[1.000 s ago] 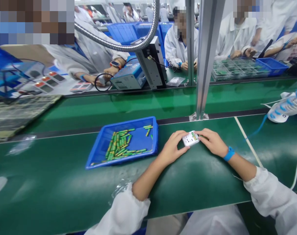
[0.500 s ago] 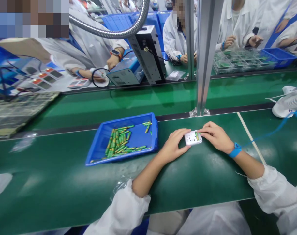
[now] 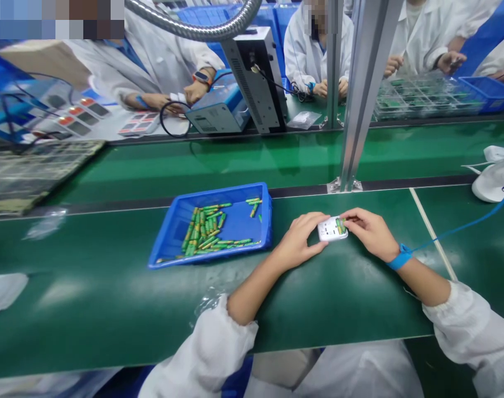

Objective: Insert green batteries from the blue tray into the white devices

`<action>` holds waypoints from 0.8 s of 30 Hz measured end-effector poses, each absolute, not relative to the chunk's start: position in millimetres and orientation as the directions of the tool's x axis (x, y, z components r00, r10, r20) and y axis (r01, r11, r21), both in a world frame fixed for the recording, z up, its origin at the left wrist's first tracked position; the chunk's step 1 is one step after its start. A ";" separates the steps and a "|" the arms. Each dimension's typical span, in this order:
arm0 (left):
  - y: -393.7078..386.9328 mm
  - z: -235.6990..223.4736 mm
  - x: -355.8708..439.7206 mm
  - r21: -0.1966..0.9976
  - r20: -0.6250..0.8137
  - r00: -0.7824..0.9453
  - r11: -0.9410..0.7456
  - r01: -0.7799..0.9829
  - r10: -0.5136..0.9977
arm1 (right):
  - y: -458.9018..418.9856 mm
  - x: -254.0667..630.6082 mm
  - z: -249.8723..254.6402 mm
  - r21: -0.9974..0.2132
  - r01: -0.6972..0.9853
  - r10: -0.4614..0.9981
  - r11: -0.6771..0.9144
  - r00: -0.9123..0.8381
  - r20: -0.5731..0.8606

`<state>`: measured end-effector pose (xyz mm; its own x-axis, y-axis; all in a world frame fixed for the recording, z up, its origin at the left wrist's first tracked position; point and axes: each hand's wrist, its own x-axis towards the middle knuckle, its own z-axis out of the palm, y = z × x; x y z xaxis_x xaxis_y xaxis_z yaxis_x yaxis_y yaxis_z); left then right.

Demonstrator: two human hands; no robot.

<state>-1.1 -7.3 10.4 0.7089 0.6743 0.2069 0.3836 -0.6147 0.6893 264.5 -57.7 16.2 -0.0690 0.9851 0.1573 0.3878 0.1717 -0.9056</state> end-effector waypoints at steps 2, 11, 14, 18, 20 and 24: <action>-7.3 9.9 -0.1 0.686 0.204 0.702 -0.611 0.395 0.682 | -59.7 262.2 17.0 -0.843 0.484 0.971 0.236 -0.082 0.225; -6.8 8.0 2.8 0.695 0.214 0.678 -0.598 0.400 0.703 | -80.1 254.3 7.7 -0.530 0.765 0.928 0.365 -0.257 0.269; -7.5 6.4 2.7 0.686 0.213 0.681 -0.603 0.407 0.701 | -86.4 249.2 2.3 -0.500 0.791 0.933 0.353 -0.258 0.251; -8.1 3.5 1.7 0.666 0.208 0.685 -0.614 0.423 0.698 | -82.7 249.0 1.8 -0.620 0.722 0.944 0.309 -0.156 0.289; -8.8 4.3 1.4 0.666 0.240 0.691 -0.633 0.394 0.682 | -78.1 251.6 3.4 -0.725 0.643 0.961 0.248 -0.070 0.267; -10.9 9.3 1.1 0.657 0.371 0.704 -0.707 0.263 0.606 | -69.8 259.7 7.6 -0.863 0.492 0.992 0.118 -0.028 0.120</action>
